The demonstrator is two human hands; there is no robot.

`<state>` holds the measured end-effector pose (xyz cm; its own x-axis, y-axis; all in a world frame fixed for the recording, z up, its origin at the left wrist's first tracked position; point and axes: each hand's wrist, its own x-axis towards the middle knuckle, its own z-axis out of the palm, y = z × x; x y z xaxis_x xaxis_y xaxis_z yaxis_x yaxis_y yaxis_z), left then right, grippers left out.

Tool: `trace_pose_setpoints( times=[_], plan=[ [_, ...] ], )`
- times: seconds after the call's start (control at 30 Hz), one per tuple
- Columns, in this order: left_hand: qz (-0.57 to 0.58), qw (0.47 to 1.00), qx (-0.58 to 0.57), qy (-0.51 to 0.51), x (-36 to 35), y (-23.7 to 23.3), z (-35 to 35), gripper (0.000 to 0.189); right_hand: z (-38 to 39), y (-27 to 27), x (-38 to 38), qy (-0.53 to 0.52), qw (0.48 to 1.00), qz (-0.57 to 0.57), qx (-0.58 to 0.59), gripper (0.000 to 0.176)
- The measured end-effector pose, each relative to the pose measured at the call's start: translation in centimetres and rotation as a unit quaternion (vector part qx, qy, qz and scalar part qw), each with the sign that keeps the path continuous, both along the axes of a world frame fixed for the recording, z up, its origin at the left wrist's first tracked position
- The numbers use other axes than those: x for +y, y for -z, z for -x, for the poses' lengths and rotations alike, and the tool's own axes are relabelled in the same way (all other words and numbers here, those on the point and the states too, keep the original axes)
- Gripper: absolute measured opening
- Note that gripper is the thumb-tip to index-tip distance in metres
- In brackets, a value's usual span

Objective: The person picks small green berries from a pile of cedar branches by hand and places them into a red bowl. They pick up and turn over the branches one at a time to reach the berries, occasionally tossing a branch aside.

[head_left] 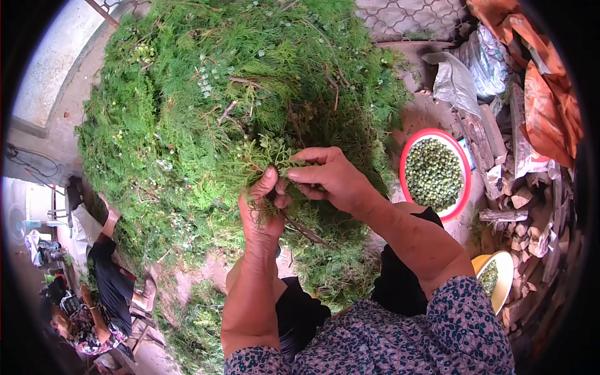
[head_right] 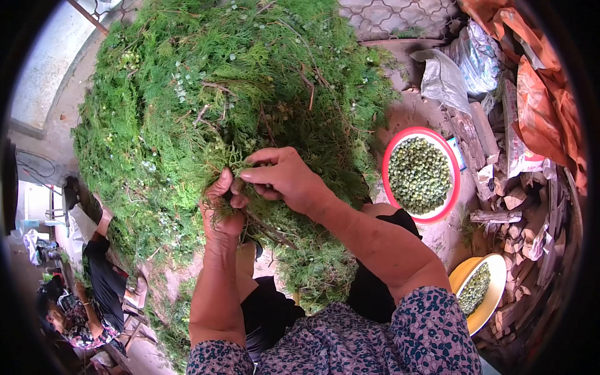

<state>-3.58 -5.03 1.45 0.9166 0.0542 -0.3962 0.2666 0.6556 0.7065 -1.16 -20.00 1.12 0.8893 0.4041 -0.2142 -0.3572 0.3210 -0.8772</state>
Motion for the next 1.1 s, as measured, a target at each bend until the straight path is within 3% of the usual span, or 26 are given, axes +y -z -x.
trace_pose_setpoints(
  times=[0.07, 0.37, 0.47, 0.6, 0.63, 0.67, 0.7, 0.8, 0.9, 0.97, 1.0, 1.03, 1.1],
  plan=[
    [0.02, 1.0, 0.011, 0.018, 0.3, 0.2, 0.0, 0.018, -0.2, 0.0, -0.2, -0.027, 0.982, -0.141, 0.125, 0.016],
    [0.11, 0.99, -0.033, 0.078, 1.2, 0.4, 0.2, 0.026, 0.1, 0.1, -0.5, -0.029, 0.947, -0.251, 0.2, 0.015],
    [0.146, 0.985, -0.015, 0.087, 1.3, 0.1, 0.1, 0.022, -0.2, -0.3, -0.6, -0.008, 0.968, -0.213, 0.131, 0.016],
    [-0.004, 0.998, -0.06, 0.02, 0.2, 0.0, 0.1, 0.015, -1.3, -0.4, -3.0, 0.086, 0.983, -0.115, 0.116, 0.015],
    [-0.038, 0.998, -0.043, 0.018, 0.2, -0.4, 0.2, 0.016, -2.0, 0.4, -4.4, 0.154, 0.976, -0.088, 0.123, 0.016],
    [-0.071, 0.997, -0.026, 0.016, 0.1, -0.9, 0.4, 0.018, -2.5, 1.3, -6.0, 0.222, 0.964, -0.059, 0.131, 0.018],
    [-0.101, 0.994, -0.015, -0.047, -0.5, -0.9, 0.3, 0.022, -3.1, 2.0, -8.0, 0.268, 0.951, -0.044, 0.145, 0.016],
    [-0.129, 0.989, -0.041, -0.052, -0.1, -0.6, 0.4, 0.022, -4.4, 4.7, -15.6, 0.416, 0.888, -0.006, 0.195, 0.013],
    [-0.147, 0.988, -0.035, -0.025, 0.0, -1.3, 0.5, 0.022, -3.6, 7.7, -23.5, 0.474, 0.858, 0.011, 0.2, 0.011],
    [-0.181, 0.983, -0.029, -0.027, -0.8, -1.8, 0.6, 0.021, -3.3, 10.7, -28.3, 0.605, 0.743, 0.005, 0.286, 0.014],
    [-0.218, 0.975, -0.027, -0.038, -1.1, -1.8, 0.6, 0.02, -2.6, 10.6, -29.2, 0.633, 0.714, 0.032, 0.298, 0.017],
    [-0.184, 0.981, -0.023, -0.047, -0.8, -1.0, 0.5, 0.018, -2.1, 10.6, -30.1, 0.636, 0.711, 0.034, 0.299, 0.017],
    [-0.191, 0.981, -0.038, -0.021, -0.3, -0.4, 0.4, 0.018, -1.1, 10.9, -31.4, 0.676, 0.688, -0.022, 0.261, 0.042]
  ],
)
